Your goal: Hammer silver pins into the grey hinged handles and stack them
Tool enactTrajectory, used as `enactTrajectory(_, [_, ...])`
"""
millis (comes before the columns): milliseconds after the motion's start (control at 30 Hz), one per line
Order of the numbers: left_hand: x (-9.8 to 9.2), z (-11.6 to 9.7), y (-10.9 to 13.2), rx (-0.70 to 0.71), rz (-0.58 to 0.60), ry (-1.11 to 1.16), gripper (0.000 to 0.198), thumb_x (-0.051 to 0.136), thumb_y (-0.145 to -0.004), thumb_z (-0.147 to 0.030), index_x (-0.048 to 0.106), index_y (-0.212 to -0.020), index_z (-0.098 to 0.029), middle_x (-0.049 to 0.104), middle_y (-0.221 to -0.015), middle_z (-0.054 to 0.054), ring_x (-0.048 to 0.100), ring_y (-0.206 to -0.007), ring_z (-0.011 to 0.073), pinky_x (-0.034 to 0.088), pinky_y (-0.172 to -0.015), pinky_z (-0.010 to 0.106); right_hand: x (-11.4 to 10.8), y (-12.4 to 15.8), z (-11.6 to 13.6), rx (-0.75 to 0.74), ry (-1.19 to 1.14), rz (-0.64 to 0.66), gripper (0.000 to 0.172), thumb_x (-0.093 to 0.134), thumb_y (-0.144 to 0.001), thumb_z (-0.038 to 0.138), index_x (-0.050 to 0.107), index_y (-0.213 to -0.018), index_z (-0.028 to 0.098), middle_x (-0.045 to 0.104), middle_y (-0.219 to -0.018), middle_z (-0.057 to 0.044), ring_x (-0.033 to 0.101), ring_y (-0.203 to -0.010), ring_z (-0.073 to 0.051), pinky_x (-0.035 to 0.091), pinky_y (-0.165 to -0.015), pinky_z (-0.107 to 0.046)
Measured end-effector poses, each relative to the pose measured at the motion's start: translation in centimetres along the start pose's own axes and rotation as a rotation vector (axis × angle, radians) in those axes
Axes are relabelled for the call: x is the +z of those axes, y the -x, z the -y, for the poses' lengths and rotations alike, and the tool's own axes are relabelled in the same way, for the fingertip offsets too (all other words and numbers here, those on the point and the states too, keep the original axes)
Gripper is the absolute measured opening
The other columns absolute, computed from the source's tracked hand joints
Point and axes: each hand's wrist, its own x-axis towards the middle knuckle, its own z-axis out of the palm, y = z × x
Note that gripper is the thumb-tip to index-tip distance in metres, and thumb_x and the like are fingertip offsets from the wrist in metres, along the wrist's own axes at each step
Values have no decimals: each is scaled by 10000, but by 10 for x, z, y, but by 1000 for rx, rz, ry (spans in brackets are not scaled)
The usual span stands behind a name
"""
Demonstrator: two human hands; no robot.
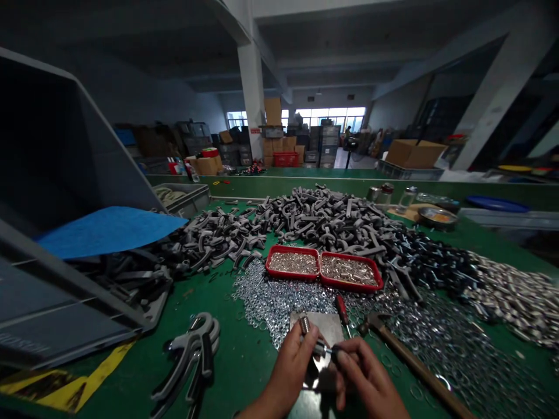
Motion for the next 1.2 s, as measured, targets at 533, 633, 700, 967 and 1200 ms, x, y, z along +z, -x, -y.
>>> enactTrajectory(533, [-13, -7, 11, 170, -96, -240, 327, 490, -956, -508, 619, -943, -208, 661, -894, 80, 602, -855, 235, 458, -809, 330, 20, -9, 0, -27, -298, 103, 224, 477, -994, 468, 497, -927, 256, 558, -704, 38, 535, -510, -110, 466, -450, -209])
enactTrajectory(633, [-16, 0, 7, 208, -108, -281, 304, 559, -913, -509, 648, -960, -222, 679, -944, 99, 608, -920, 267, 456, -865, 352, 30, -12, 2, 303, -633, 164, 371, 538, -928, 594, 420, -847, 251, 448, -618, 90, 321, -410, -58, 290, -349, -145])
enactTrajectory(700, [-19, 7, 5, 201, -98, -307, 292, 541, -927, -491, 642, -976, -222, 676, -946, 98, 609, -920, 266, 454, -863, 350, 31, -11, 1, 303, -563, 152, 436, 625, -860, 632, 420, -824, 248, 448, -595, 101, 282, -400, -44, 243, -344, -135])
enactTrajectory(967, [-26, 16, 4, 167, 64, -288, 287, 454, -988, -447, 589, -913, -206, 634, -845, 31, 588, -806, 192, 432, -776, 280, 31, -4, -7, 252, -288, 306, 479, 419, -931, 695, 513, -820, 239, 454, -501, 79, 337, -363, -84, 282, -397, -202])
enactTrajectory(1200, [-21, 14, 5, 16, 32, -200, 297, 481, -963, -471, 585, -923, -195, 633, -860, 28, 582, -833, 195, 434, -768, 280, 1, -19, -6, -351, 748, 165, 375, 441, -980, 553, 623, -938, 227, 662, -909, -87, 607, -760, -212, 470, -662, -312])
